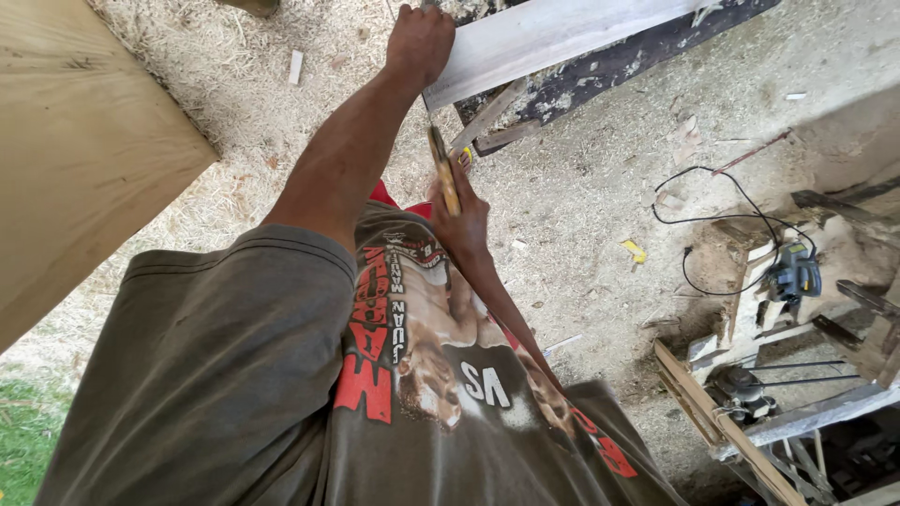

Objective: The person measures a long white wood plank with a tape measure and marks it with a pencil, then saws the plank with a hand saw. They reposition the plank on the workbench, take further measurements, and use a square to mark a straight cut line near the end of the clip.

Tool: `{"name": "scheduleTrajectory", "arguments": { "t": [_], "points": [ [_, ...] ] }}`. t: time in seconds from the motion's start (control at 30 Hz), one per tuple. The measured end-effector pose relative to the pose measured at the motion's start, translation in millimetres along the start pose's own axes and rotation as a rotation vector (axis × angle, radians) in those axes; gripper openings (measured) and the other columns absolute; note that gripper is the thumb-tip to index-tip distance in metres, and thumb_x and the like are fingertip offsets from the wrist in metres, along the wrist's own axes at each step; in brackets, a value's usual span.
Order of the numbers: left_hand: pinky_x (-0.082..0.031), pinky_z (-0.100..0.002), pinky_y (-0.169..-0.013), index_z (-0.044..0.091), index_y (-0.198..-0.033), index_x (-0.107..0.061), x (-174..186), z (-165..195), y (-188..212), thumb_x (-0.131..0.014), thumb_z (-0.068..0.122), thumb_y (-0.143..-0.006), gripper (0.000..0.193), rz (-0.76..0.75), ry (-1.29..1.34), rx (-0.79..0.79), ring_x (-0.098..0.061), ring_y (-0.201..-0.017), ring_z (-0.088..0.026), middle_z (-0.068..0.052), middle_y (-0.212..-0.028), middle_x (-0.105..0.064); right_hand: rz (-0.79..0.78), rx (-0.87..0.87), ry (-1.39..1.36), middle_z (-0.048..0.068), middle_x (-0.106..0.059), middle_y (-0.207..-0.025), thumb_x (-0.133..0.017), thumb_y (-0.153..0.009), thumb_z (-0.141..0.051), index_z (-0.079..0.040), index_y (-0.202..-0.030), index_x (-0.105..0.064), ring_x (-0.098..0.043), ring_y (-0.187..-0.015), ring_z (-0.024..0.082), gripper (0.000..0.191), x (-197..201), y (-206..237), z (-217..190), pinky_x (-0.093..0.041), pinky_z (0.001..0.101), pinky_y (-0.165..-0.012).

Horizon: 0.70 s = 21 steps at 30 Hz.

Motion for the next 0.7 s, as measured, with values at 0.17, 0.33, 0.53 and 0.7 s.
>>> {"name": "scheduleTrajectory", "arguments": {
  "t": [0.17,0.33,0.53,0.7],
  "points": [
    [-0.043,-0.05,-0.099,0.003,-0.116,-0.067,-0.9,2.7,0.7,-0.058,0.01,-0.092,0.027,0.051,-0.026,-0.015,-0.067,-0.108,-0.034,-0.018,-0.116,-0.069,-0.014,-0.044,-0.062,0.023,-0.074,-0.094,-0.069,-0.096,-0.012,-0.007,-0.145,-0.056,-0.079,-0.078,0.035,0.051,-9.1,-3.8,17.3,-0.061,0.0413,-0.064],
    [-0.045,-0.049,-0.094,0.004,-0.116,-0.067,-2.5,-0.4,-4.9,-0.056,0.011,-0.097,0.024,-0.009,0.033,0.021,-0.067,-0.106,-0.034,-0.018,-0.115,-0.069,-0.047,0.003,0.068,0.023,-0.075,-0.095,-0.067,-0.087,-0.009,-0.004,-0.146,-0.053,-0.073,-0.073,0.04,0.06,16.0,30.2,23.6,-0.059,0.0439,-0.064],
    [-0.044,-0.051,-0.096,0.003,-0.115,-0.068,-5.1,-1.5,-2.1,-0.056,0.011,-0.096,0.023,0.02,0.013,0.01,-0.068,-0.106,-0.034,-0.019,-0.115,-0.069,-0.111,-0.109,-0.038,0.019,-0.077,-0.09,-0.066,-0.092,-0.016,-0.005,-0.147,-0.055,-0.078,-0.071,0.029,0.057,16.8,8.8,2.5,-0.06,0.0377,-0.063],
    [-0.043,-0.052,-0.099,0.002,-0.115,-0.067,-3.8,0.3,-3.0,-0.057,0.009,-0.095,0.023,0.005,0.015,0.015,-0.067,-0.109,-0.034,-0.02,-0.118,-0.068,-0.063,-0.047,0.008,0.019,-0.076,-0.088,-0.069,-0.1,-0.032,-0.001,-0.146,-0.054,-0.076,-0.068,0.022,0.057,32.6,20.1,-21.3,-0.059,0.0331,-0.06]
  ]
}}
Point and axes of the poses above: each hand's wrist, its own y-axis away from the middle knuckle, its own x-axis out of the back of the hand, z = x × y, the point moved 3 cm from there along -y, towards the middle knuckle
